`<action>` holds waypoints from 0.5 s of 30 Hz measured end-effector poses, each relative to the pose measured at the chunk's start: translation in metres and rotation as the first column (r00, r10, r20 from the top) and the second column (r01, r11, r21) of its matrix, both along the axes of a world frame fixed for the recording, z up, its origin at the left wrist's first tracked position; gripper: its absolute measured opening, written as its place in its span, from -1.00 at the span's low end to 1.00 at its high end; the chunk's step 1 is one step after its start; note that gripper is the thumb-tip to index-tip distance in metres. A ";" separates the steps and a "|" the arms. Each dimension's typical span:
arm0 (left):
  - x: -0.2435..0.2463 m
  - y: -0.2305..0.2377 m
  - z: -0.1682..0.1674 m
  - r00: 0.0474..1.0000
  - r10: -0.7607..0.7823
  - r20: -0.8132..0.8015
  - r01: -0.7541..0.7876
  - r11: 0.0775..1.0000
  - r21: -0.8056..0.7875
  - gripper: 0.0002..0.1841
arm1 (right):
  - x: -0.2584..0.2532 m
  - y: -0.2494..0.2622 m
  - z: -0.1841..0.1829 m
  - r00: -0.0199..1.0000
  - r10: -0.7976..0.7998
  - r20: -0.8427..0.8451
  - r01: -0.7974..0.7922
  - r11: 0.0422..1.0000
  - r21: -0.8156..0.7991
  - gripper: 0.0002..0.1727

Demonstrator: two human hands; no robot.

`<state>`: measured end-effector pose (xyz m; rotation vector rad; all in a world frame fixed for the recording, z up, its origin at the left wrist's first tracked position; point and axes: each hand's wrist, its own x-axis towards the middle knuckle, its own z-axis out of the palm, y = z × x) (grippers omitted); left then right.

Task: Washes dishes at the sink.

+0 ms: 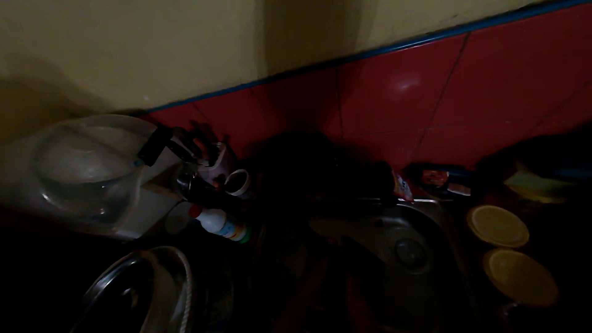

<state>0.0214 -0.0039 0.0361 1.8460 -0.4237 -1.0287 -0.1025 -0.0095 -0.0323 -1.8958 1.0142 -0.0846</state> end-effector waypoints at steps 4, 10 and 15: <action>0.013 0.008 -0.038 0.980 -0.185 -0.075 0.198 0.948 0.249 -0.10 | -0.002 -0.009 -0.003 1.000 0.004 -0.022 -0.005 1.000 -0.021 -0.10; 0.007 0.004 -0.042 0.999 -0.025 -0.037 0.030 0.990 0.135 -0.31 | -0.005 -0.015 0.005 0.995 0.037 0.095 -0.040 0.999 0.033 -0.01; -0.014 -0.025 0.043 0.977 0.067 0.201 -0.139 0.920 0.367 -0.60 | -0.009 -0.032 -0.005 0.955 0.102 0.280 -0.181 0.944 0.275 0.20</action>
